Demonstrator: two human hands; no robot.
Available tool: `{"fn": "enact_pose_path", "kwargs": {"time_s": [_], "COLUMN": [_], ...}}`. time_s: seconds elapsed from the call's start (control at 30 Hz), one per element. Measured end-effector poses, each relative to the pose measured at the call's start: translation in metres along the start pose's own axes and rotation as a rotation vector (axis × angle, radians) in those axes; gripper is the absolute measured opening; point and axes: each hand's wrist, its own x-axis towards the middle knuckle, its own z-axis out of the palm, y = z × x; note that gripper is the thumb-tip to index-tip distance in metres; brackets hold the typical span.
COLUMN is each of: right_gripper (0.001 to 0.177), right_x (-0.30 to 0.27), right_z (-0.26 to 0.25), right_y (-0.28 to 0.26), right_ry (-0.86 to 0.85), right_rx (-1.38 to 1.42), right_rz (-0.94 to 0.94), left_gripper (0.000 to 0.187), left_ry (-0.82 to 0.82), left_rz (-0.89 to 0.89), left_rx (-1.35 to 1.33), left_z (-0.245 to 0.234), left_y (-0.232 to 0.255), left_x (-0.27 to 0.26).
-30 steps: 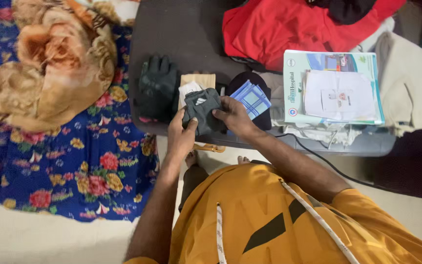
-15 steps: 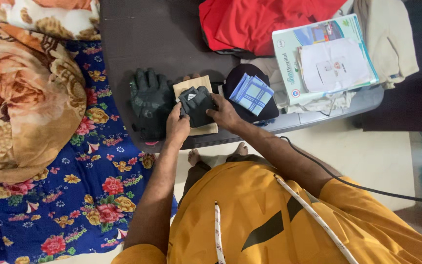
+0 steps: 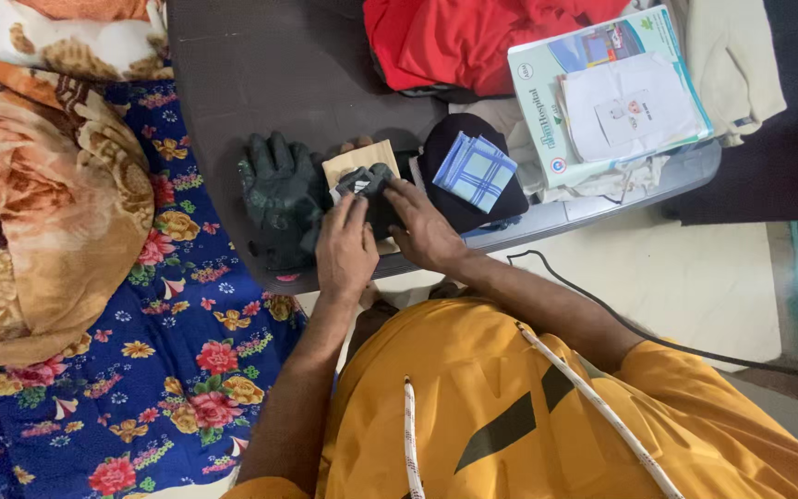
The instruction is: The person repeatedly opens a white drawer, removes various items including gloves, socks, a box, a pouch, a wallet, and containers, and places them on a nearby chair. The person handles each item individually, inspecting it briefly before setting it down.
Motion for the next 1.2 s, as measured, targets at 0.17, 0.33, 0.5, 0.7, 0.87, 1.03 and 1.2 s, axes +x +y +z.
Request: {"fn": "enact_pose_path", "kwargs": {"time_s": [0.17,0.33,0.5,0.7,0.87,1.03,1.2], "right_gripper": [0.059,0.055,0.057,0.056,0.059,0.056,0.048], "right_x": [0.002,0.003,0.003,-0.029,-0.064,-0.101,-0.147], "right_z": [0.020,0.035,0.022,-0.018,-0.051,-0.082,-0.107], "right_y": [0.011,0.024,0.015,-0.004,-0.004,0.007,0.043], "right_ry": [-0.047,-0.039,-0.013,0.159,0.203,0.236,0.324], "right_rx": [-0.177,-0.198,-0.154,0.049,0.106,0.174,0.233], "right_rz": [-0.068,-0.065,-0.047,-0.082,0.019,0.138,0.231], "left_gripper": [0.046,0.045,0.044,0.037,0.035,0.035,0.038], "left_ry": [-0.182,-0.220,-0.226,-0.127,-0.224,-0.295,-0.367], "left_rz": [0.064,0.055,0.051,0.153,0.202,0.266,0.331], "left_rx": [0.086,0.102,0.109,0.047,-0.056,-0.076,-0.070], "left_z": [0.018,0.033,0.020,-0.010,-0.004,0.013,0.045], "left_y": [-0.014,-0.025,-0.014,0.023,0.055,0.094,0.143], "left_x": [0.000,0.001,0.009,0.011,0.014,0.015,0.014]}}
